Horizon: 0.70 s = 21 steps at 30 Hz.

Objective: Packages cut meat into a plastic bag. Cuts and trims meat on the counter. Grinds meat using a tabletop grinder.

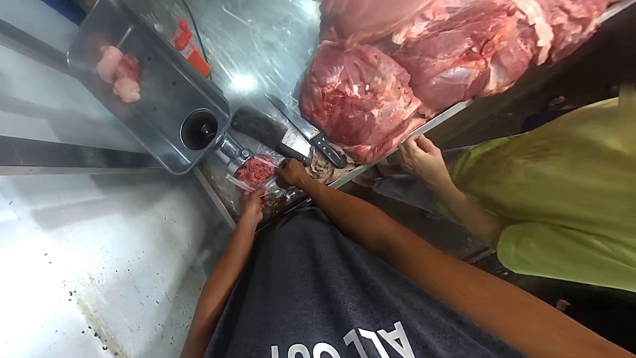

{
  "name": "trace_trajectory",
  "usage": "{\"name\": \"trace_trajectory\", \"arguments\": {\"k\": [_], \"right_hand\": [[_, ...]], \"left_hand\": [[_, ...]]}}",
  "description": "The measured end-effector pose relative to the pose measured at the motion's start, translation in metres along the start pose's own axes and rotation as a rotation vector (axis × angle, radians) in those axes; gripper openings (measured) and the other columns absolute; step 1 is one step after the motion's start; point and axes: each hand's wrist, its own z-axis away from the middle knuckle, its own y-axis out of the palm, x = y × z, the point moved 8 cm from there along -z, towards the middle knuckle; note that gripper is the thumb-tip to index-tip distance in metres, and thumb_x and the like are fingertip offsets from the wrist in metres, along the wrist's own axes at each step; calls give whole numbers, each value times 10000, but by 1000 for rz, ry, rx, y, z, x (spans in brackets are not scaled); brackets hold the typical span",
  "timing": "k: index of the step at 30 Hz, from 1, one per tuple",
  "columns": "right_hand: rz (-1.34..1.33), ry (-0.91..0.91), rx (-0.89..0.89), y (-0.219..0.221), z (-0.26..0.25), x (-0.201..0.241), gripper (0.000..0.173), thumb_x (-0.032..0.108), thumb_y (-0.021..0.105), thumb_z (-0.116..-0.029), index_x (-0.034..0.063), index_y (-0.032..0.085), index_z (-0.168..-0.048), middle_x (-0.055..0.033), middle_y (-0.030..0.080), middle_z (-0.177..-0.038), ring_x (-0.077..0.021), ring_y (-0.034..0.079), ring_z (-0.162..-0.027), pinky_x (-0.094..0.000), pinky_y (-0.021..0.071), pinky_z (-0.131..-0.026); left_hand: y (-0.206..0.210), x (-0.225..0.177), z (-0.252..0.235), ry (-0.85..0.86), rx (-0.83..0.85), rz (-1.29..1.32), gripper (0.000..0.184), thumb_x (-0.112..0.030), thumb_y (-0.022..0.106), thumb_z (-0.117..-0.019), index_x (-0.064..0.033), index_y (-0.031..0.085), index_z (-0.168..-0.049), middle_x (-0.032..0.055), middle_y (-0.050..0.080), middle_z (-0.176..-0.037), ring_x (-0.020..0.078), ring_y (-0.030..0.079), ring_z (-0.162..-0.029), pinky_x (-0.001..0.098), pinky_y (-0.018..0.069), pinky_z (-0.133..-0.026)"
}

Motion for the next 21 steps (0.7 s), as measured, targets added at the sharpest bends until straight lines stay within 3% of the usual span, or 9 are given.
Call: {"name": "trace_trajectory", "arguments": {"k": [5,21], "right_hand": [[-34,-63,-14,7,1,-7,366,376,614,-1018,35,729,-1087,-208,720,-1023,-376,690,-1003,-624,526,-903],[-15,-68,1,11,-2,-11,388,394,619,-1005,25,728,-1059,-212,715,-1030,-381,685,-1023,-618,524,-911]], "left_hand": [[-10,2,-4,17,25,-68,299,-87,691,-966,8,561,-1218,159,662,-970,202,648,-662,346,589,-609],[-16,3,-6,42,9,-137,265,-105,688,-974,16,560,-1172,159,652,-961,202,646,-649,345,588,-583]]}}
